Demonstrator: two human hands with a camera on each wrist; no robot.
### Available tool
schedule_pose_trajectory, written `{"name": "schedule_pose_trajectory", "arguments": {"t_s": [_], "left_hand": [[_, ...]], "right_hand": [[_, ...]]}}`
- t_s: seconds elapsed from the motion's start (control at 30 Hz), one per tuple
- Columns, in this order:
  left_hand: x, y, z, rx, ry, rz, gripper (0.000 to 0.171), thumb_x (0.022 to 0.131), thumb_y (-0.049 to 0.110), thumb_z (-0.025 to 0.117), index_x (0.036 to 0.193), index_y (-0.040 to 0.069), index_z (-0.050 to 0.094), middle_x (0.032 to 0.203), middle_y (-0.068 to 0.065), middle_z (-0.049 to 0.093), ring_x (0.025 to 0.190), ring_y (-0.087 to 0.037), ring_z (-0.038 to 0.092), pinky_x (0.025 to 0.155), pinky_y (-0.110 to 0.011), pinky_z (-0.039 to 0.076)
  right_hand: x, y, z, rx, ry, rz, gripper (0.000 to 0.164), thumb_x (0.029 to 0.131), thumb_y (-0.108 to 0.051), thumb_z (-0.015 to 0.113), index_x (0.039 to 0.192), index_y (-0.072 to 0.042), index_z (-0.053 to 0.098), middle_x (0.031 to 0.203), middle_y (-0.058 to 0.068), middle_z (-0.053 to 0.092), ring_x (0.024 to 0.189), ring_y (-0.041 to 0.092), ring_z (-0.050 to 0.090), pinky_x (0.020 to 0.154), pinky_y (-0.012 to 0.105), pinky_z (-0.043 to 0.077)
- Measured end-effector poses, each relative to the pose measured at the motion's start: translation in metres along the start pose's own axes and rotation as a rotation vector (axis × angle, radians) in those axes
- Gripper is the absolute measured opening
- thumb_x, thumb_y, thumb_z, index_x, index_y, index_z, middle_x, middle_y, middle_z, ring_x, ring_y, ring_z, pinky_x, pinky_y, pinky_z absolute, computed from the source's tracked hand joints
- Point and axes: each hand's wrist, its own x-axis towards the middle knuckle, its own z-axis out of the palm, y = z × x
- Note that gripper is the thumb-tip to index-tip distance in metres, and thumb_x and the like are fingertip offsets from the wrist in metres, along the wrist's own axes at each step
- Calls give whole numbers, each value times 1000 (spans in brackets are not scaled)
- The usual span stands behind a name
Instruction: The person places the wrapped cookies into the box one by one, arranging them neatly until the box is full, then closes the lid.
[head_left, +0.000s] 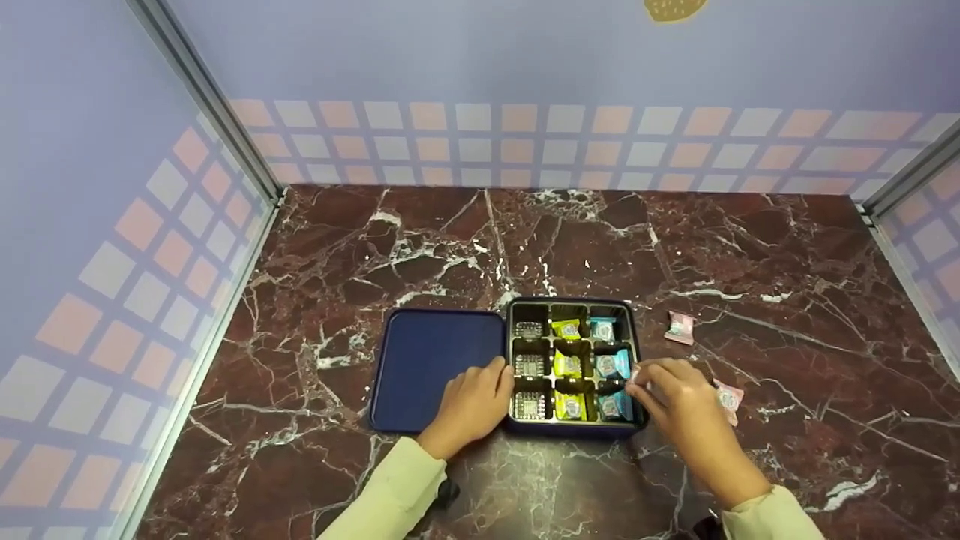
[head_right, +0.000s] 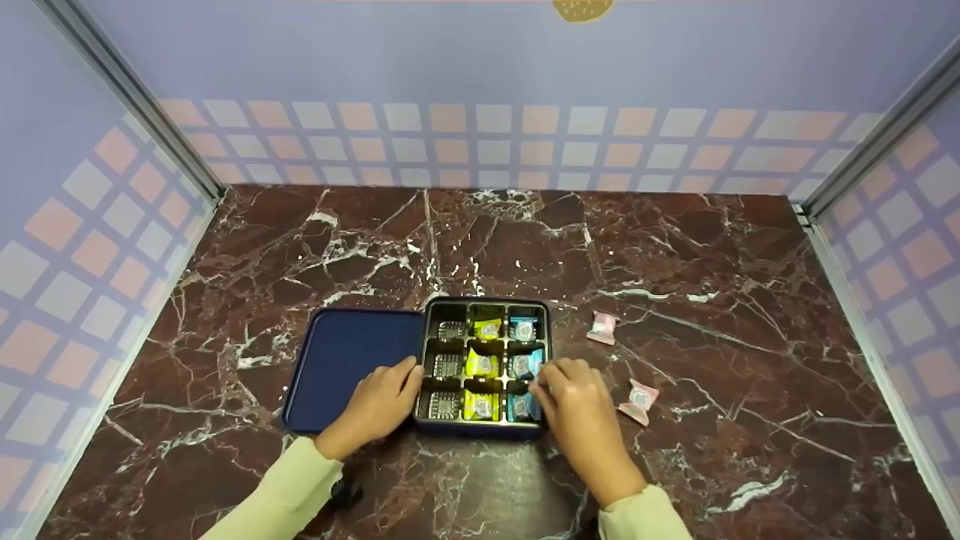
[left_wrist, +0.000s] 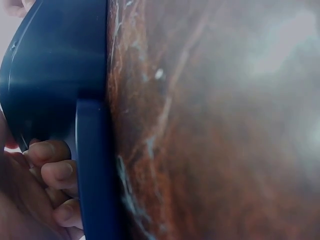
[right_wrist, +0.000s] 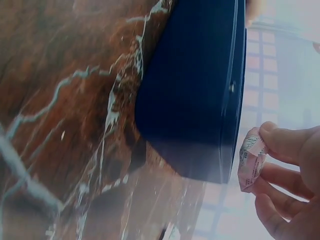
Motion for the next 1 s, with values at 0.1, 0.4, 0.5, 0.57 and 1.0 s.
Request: {"name": "schedule_pose_trajectory", "arguments": {"t_s": [0.1, 0.4, 0.5, 0.57, 1.0], "left_hand": [[-1, 0, -1, 5, 9, -7, 29, 102, 31, 37, 80, 17, 49, 60, -2, 51, 56, -28, 59, 48, -38, 39], [-3, 2, 2, 4, 18, -13, 30, 102, 32, 37, 81, 16, 50, 63, -8, 57, 60, -32, 62, 49, -41, 41], [-2, 1, 2, 0, 21, -19, 29, 102, 31, 37, 80, 16, 50, 64, -8, 58, 59, -32, 62, 48, -40, 41], [-2, 1, 2, -1, 18, -24, 29, 102, 31, 37, 80, 16, 50, 64, -8, 58, 60, -32, 63, 49, -40, 41], [-4, 2, 1, 3, 15, -35, 30, 103, 32, 36, 82, 17, 52, 66, -8, 60, 61, -31, 63, 50, -40, 42]], "right_hand": [[3, -6, 6, 13, -13, -26, 23, 67, -8, 86, 74, -14, 65, 86, 0, 69, 81, 17, 63, 74, 32, 52], [10, -21, 19, 51, -28, -97, 22, 67, -8, 86, 77, -15, 67, 85, -2, 67, 80, 16, 64, 72, 29, 55], [13, -27, 24, 84, -34, -131, 21, 68, -8, 85, 78, -14, 67, 87, 0, 67, 82, 16, 65, 74, 27, 55], [16, -31, 27, 112, -43, -148, 20, 69, -7, 84, 79, -13, 68, 88, 1, 67, 84, 16, 65, 75, 26, 55], [22, -55, 51, 216, -127, -203, 17, 73, -11, 82, 84, -12, 69, 95, 2, 71, 88, 17, 65, 81, 31, 54]]}}
